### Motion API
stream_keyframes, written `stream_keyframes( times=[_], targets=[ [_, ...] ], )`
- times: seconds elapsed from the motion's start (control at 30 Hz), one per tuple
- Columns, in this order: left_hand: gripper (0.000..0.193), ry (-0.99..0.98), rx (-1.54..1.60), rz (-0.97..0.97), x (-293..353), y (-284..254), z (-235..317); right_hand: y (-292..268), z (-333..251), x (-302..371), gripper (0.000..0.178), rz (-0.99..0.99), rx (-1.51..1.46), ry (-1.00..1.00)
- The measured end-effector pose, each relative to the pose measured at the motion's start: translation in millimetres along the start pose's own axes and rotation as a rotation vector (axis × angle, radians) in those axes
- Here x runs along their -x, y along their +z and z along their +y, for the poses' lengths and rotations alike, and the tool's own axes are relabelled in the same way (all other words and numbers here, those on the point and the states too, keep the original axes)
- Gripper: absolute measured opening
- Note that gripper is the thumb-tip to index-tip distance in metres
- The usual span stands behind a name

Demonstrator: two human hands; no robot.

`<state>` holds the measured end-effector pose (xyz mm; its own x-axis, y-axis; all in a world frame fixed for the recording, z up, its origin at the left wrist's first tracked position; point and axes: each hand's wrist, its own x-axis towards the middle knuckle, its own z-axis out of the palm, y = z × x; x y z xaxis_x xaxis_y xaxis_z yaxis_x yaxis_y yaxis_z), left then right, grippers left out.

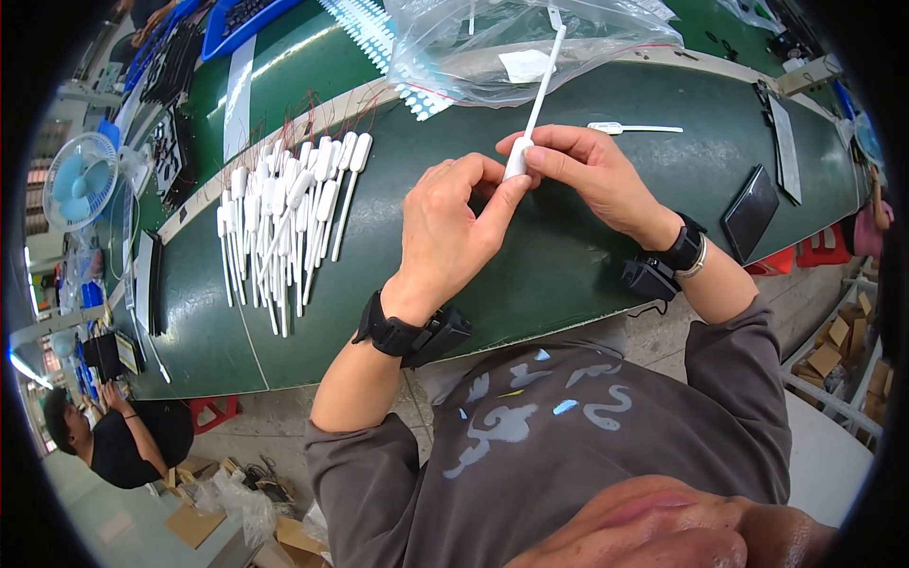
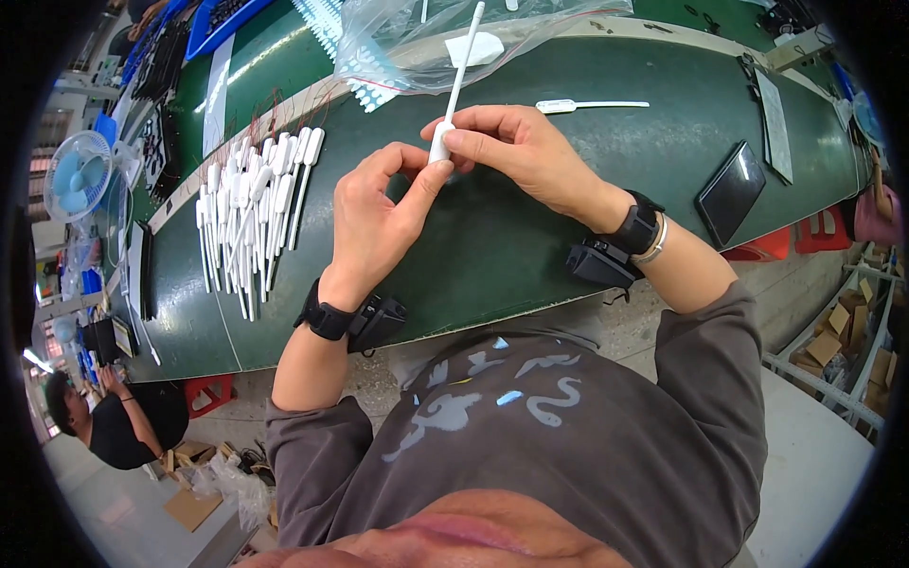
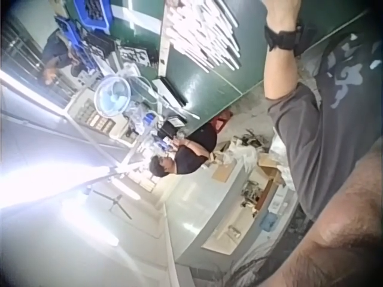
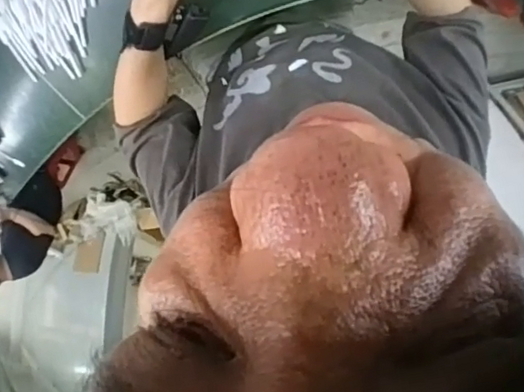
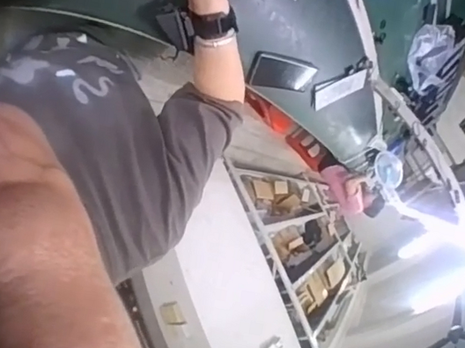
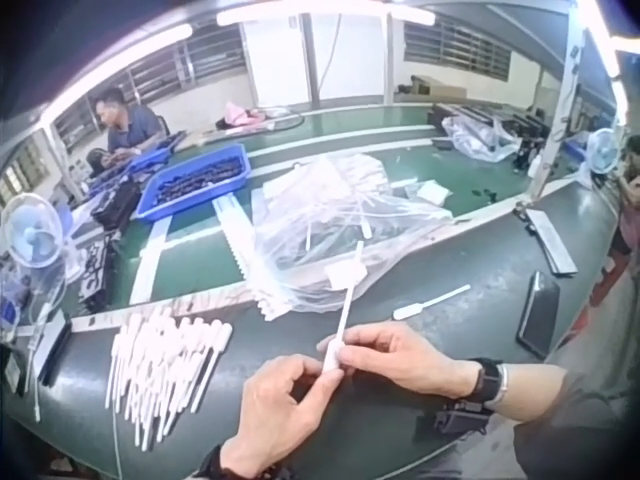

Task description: The person picks up a white plastic housing and a circuit board with wires, fits the board into the housing, and presses the two halves together. They then insert a white plastic rod into the assembly and place the completed unit onto the table.

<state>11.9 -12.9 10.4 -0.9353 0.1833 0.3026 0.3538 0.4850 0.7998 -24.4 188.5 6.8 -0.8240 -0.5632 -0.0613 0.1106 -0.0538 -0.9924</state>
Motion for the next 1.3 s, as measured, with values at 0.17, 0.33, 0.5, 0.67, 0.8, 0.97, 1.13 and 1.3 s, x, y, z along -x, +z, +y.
stream_keyframes(
  times=[0.17, 0.33, 0.5, 0.67, 0.8, 0.97, 1.13, 1.3],
  targets=[
    [0.017, 0.036, -0.048, 0.001, -0.7, 1.7, 0.4, 2.4, 5.7, -0.5, 0.031, -0.002, -0.011, -0.057],
    [0.017, 0.097, -0.136, -0.018, -0.3, 3.0, -4.1, 6.2, 11.4, 1.0, 0.027, 0.013, -0.023, -0.093],
    [0.014, 0.090, -0.087, -0.002, -2.1, 1.6, -4.3, 3.6, 4.7, -1.3, 0.024, -0.029, -0.025, -0.023],
    [0.013, 0.137, -0.105, -0.001, 0.7, 6.1, -2.6, 4.6, 13.5, 2.4, 0.024, -0.007, -0.048, -0.115],
    [0.016, -0.058, 0.088, -0.040, 3.5, 13.4, -5.6, 0.3, 13.8, 2.6, 0.025, 0.055, -0.006, -0.121],
    [0.022, -0.471, 0.513, -0.298, 3.0, 9.0, 1.8, -7.2, 1.9, 0.8, 0.030, 0.102, -0.151, -0.213],
    [0.025, -0.530, 0.492, -0.424, -0.7, -7.1, 12.1, -29.3, -9.2, -7.6, 0.036, 0.255, -0.268, -0.267],
    [0.027, -0.202, 0.323, -0.315, 1.3, 7.1, -3.1, -76.3, 1.4, -12.7, 0.034, 0.275, -0.383, -0.395]
  ],
)
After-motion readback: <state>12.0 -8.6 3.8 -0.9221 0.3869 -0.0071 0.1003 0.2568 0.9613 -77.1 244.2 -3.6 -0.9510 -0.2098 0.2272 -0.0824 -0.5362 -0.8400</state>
